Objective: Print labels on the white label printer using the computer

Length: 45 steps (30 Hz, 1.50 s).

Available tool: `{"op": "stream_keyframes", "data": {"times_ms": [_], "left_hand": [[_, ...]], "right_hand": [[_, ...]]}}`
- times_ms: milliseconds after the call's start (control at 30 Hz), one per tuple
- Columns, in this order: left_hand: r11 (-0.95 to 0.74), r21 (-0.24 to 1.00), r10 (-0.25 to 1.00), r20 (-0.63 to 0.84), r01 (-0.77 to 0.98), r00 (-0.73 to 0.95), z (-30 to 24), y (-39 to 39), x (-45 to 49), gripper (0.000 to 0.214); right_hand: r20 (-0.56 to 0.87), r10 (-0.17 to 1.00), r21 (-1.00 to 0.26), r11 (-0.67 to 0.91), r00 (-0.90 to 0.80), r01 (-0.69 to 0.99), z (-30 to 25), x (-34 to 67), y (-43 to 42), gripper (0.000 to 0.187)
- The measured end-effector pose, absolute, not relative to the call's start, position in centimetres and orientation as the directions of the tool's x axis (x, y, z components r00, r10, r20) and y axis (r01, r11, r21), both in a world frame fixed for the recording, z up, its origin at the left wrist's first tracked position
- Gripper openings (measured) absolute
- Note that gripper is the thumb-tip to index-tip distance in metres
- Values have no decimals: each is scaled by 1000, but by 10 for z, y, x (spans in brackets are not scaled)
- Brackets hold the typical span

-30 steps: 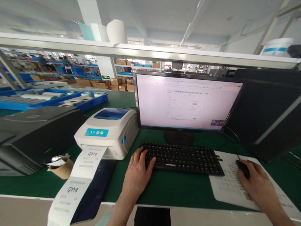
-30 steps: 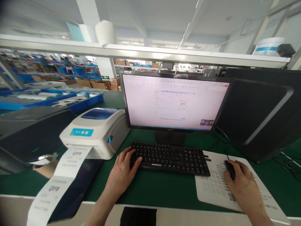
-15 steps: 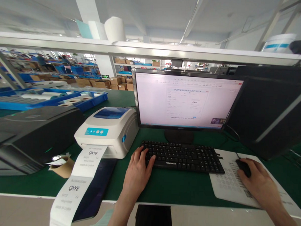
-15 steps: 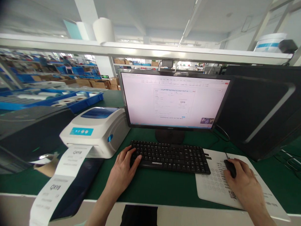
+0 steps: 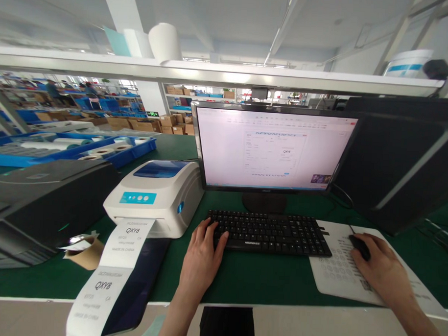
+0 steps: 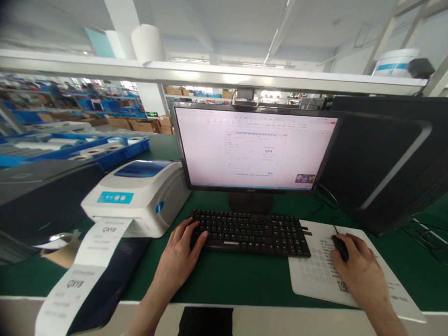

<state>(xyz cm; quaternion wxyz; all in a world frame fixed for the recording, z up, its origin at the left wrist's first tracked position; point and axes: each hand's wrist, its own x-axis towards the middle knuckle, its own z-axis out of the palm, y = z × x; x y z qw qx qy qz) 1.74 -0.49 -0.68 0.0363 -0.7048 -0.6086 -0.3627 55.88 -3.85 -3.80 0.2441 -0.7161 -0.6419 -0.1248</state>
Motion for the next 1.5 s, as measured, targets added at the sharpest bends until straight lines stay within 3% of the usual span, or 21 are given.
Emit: {"op": "stream_keyframes", "data": {"times_ms": [333, 1500], "left_hand": [[-261, 396, 834, 552, 881, -1, -11, -3, 15, 47], [-251, 394, 832, 555, 884, -12, -10, -3, 16, 45]], "right_hand": [[435, 880, -175, -126, 192, 977, -29, 547, -43, 65], [479, 866, -156, -74, 141, 985, -34, 553, -41, 61]]}}
